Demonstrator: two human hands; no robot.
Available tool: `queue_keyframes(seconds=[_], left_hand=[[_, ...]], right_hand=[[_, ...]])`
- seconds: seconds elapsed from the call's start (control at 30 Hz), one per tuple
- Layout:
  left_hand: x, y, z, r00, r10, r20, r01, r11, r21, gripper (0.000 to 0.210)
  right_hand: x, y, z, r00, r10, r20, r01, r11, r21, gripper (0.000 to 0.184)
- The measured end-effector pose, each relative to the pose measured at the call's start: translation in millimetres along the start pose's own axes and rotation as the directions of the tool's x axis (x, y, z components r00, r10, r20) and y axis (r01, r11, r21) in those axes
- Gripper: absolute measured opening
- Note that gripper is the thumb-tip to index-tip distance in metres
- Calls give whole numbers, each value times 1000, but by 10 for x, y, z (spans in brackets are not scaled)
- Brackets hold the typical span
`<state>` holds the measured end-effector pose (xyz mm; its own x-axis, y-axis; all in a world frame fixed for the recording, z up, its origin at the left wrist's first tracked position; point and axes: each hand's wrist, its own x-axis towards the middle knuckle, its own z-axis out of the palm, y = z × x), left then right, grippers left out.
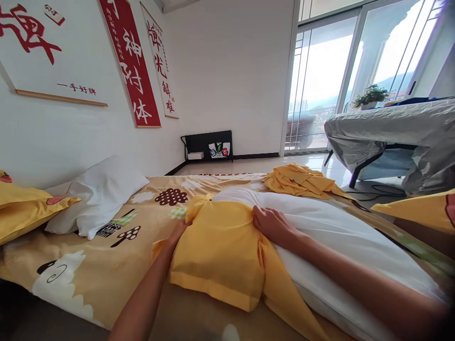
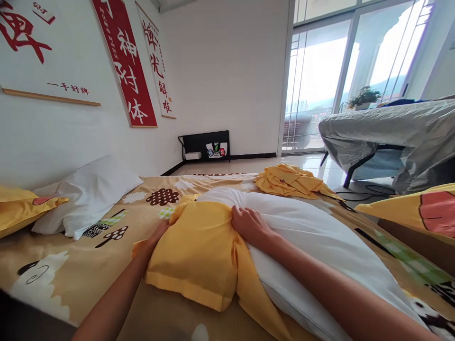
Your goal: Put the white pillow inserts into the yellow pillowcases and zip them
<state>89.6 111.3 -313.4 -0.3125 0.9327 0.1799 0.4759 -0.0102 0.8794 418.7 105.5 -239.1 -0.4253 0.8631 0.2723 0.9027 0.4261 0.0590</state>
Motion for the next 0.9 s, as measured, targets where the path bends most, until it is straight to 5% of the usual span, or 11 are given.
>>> queue_keyframes(seconds=[0.13,0.3,0.4,0.57,0.67,0.77,0.83,0.9], left_hand=[[57,193,-172,984,48,-170,-35,996,82,42],[23,521,-379,914,171,-368,-123,981,151,42],[-18,539,-370,913,178,-366,-116,976,185,46],[-53,316,-299,981,103,-167,-59,967,249,42],[-78,297,-270,967,112,-227,-37,949,314,38],[-176,514,-192,904,219,-366,-72,924,375,37],[-306,766,-97,867,413,-279,-279,866,415,41],[-457,1036,26,782,620,61,-590,707,391,40]], right_hand=[[-45,13,-2,990,132,-54,-120,974,193,25],[-152,53,-169,971,175,-161,-87,891,445,23],[-316,12,-193,975,170,-143,-66,837,543,22],[-534,-189,-124,998,56,14,-56,862,505,11],[-517,-270,-144,998,38,47,-56,885,463,10],[-467,-273,-185,996,85,28,-88,865,494,15],[-460,-268,-202,995,104,10,-94,842,531,18],[-482,-282,-211,995,97,-5,-78,828,555,20]])
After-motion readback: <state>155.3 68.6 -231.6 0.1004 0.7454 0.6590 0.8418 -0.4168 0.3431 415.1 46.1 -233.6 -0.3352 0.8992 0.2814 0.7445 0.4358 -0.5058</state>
